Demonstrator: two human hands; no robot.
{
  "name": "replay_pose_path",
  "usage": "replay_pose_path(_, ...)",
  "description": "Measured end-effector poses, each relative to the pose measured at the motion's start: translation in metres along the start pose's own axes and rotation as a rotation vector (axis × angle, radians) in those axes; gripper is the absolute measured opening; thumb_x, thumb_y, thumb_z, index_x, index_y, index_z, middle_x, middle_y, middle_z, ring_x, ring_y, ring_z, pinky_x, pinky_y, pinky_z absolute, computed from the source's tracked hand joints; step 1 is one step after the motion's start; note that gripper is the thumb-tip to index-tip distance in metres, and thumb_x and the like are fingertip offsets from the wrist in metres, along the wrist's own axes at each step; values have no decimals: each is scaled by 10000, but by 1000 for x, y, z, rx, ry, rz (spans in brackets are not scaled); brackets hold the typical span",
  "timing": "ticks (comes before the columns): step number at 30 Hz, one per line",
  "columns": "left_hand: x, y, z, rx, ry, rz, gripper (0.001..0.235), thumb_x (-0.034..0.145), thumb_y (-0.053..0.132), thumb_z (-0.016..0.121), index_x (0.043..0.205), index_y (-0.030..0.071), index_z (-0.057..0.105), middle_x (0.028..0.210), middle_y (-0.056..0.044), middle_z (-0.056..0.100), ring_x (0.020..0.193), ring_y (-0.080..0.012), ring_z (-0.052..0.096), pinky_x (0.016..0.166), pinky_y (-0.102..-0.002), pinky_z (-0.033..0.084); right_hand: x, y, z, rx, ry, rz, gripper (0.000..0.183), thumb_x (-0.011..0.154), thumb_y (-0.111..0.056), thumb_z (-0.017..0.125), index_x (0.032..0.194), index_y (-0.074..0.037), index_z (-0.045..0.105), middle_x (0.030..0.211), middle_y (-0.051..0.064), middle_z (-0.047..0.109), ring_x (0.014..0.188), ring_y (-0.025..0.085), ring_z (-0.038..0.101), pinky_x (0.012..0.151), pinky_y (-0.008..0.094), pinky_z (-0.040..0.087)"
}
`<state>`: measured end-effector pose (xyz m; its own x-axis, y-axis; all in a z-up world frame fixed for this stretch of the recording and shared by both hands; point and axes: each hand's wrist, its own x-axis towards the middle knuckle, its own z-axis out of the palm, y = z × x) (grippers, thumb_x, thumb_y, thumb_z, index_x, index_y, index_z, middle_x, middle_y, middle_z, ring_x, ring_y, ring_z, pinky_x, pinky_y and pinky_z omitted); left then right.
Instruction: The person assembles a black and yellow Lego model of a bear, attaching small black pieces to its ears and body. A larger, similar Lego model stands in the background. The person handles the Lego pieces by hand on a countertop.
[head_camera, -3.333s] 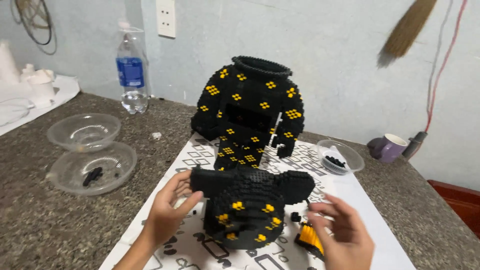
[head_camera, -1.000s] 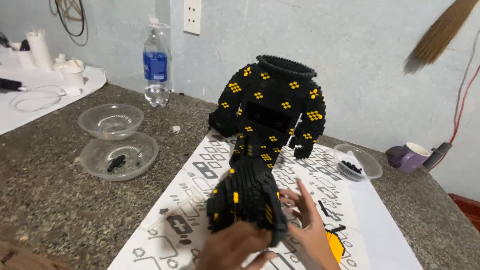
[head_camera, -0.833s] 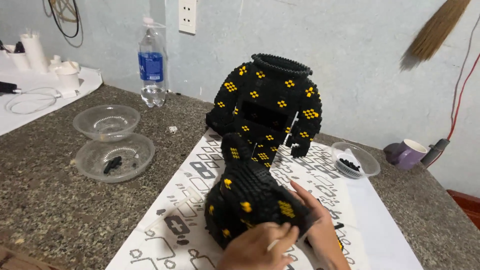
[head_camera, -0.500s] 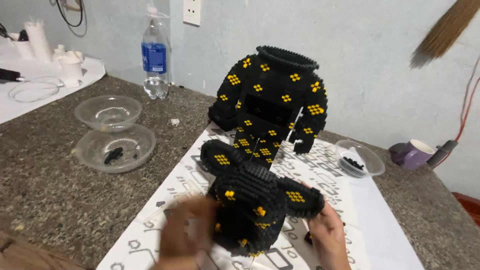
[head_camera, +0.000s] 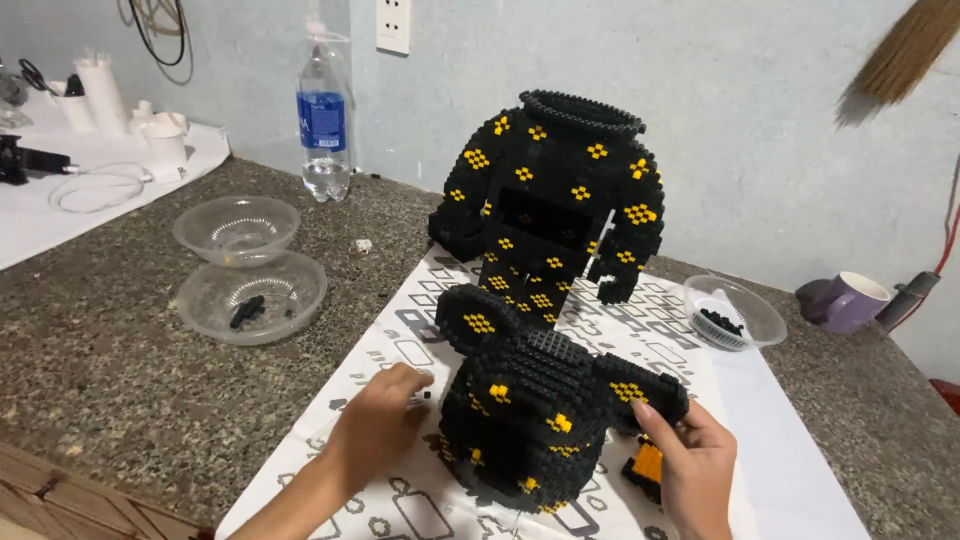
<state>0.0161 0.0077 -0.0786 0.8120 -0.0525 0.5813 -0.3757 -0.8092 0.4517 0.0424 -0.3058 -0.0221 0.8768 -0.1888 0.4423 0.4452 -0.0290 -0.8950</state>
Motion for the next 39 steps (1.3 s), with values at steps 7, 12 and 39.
replay_pose_path(7,24,-16,3,-1130,13,-844,125,692,-23,509,807,3,553,765,-110,529,630,-214,407,585,-366,309,2,14,10,408,41,183,241,778,27,617,1004,111,621,958,231,680,838,297,643,791,384,525)
replay_pose_path(12,50,69,-116,-13,218,-223,168,860,28,596,1007,33,677,973,-120,712,856,-209,686,791,-290,576,2,34,9,513,14,220,68,780,-13,656,839,10,634,867,130,694,784,237,636,735,384,507)
replay_pose_path(39,122,185,-8,-554,-183,384,212,855,199,527,808,91,704,857,-24,683,831,-167,621,771,-307,459,-2,-25,13,464,46,237,453,781,-43,572,1209,105,582,1145,256,656,1004,332,621,878,412,498)
